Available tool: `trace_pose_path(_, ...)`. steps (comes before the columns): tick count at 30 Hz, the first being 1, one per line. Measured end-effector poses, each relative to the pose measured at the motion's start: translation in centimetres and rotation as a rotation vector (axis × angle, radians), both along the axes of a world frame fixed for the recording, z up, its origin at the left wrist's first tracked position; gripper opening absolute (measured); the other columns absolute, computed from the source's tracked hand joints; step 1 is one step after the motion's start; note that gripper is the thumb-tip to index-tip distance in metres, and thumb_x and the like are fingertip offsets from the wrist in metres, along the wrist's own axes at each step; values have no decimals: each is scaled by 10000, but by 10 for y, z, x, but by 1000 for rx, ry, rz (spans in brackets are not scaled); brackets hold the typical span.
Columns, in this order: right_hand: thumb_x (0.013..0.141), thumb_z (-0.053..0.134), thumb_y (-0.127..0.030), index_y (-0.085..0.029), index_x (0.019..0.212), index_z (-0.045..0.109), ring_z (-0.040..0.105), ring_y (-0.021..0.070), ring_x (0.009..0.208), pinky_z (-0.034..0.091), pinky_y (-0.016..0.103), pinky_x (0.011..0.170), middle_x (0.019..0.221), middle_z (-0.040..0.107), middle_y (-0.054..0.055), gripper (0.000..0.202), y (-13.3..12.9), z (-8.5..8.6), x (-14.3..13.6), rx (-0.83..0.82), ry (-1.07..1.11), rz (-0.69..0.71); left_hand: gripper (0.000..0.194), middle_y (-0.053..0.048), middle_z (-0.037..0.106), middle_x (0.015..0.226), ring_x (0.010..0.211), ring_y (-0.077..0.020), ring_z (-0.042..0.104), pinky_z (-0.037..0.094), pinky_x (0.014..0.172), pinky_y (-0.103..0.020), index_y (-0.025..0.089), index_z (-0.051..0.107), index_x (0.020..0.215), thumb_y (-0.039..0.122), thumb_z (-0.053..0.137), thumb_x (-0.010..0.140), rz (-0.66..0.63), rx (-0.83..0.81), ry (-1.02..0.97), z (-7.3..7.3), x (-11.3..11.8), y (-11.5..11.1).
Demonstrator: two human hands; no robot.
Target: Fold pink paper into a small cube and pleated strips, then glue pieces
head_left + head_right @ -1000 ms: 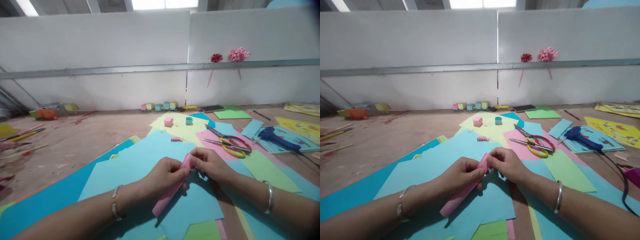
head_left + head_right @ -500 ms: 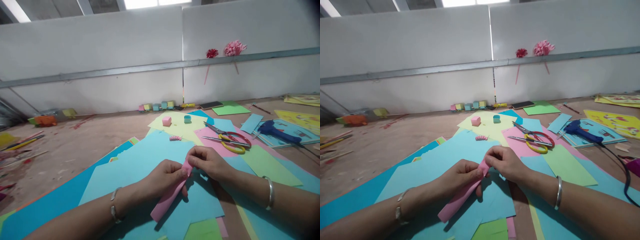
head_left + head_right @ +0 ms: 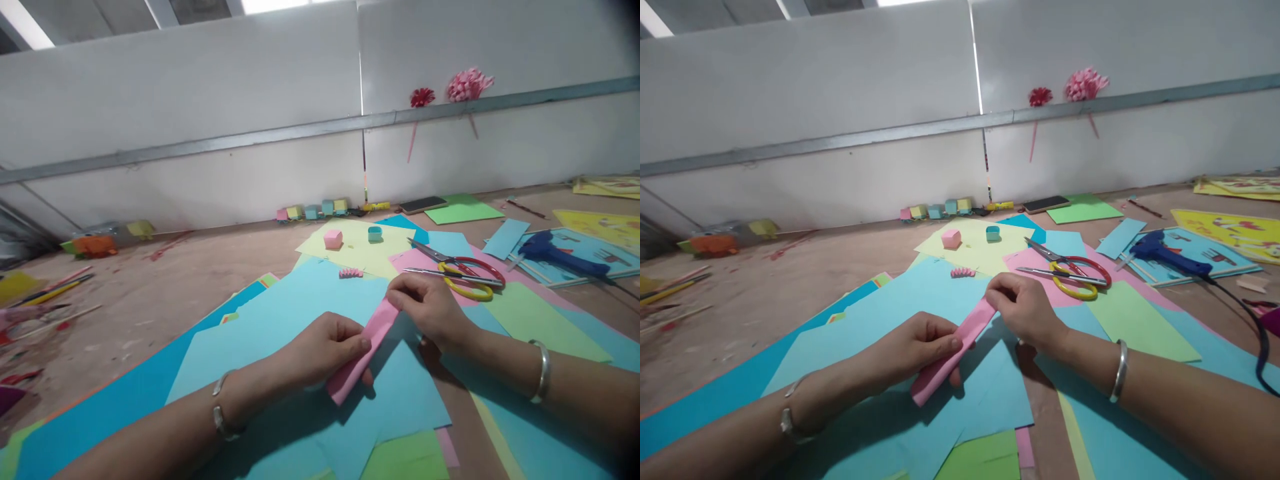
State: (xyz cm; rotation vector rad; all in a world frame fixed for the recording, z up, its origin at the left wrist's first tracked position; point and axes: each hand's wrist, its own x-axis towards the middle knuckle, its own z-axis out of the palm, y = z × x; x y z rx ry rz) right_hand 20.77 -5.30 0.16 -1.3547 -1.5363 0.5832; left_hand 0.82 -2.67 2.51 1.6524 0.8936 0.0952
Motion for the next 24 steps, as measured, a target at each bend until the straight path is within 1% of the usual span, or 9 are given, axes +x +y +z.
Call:
trace_pose_path(4,787,567,-233,-189,679,607,500,143,608,391,272,567,623,569,-11,123,8,-4,8,45,13,-74,331,17,525,537,519,-102,419,297,499,-221,144,629,677,374,477,861,39,335,-19,-4,0,-1)
trace_pose_path(6,791,561,-227,-187,677,601,495,140,605,387,271,566,623,565,-12,127,11,-6,11,72,8,-95,306,28,492,551,547,-104,420,289,511,-225,148,618,675,359,491,857,55,391,-20,-6,0,-2)
trace_pose_path(9,792,557,-225,-185,686,603,510,143,622,397,272,580,646,586,-4,122,12,-7,13,96,7,-99,300,29,481,542,534,-101,403,277,503,-232,146,618,666,379,523,830,90,326,-30,-8,-1,-1)
trace_pose_path(11,793,560,-234,-183,699,608,515,145,631,403,272,586,660,594,0,117,12,-6,13,105,25,-84,294,27,485,539,524,-99,395,278,499,-234,144,629,654,398,570,790,148,302,-49,-9,-1,1)
trace_pose_path(14,792,576,-260,-185,703,605,510,145,641,412,271,594,666,583,1,120,11,-3,13,107,104,-61,270,23,515,552,528,-99,412,297,502,-231,145,640,646,406,657,714,252,295,-84,-9,0,7)
trace_pose_path(17,780,606,-289,-190,694,598,508,143,656,417,267,600,676,571,1,131,12,-1,14,101,213,-68,265,23,542,547,537,-99,426,321,518,-230,142,664,650,403,704,676,341,265,-136,-8,0,14)
trace_pose_path(21,763,638,-325,-187,670,588,452,117,580,373,255,531,623,518,-16,174,15,-2,15,67,304,-78,282,9,578,591,572,-104,444,329,539,-233,133,706,705,415,690,696,458,256,-220,-7,0,21)
trace_pose_path(24,750,660,-352,-180,653,587,416,102,526,337,251,482,583,499,-25,210,14,-1,14,4,319,-80,279,22,541,567,562,-99,424,321,538,-232,133,686,676,399,635,738,468,282,-235,-8,0,24)
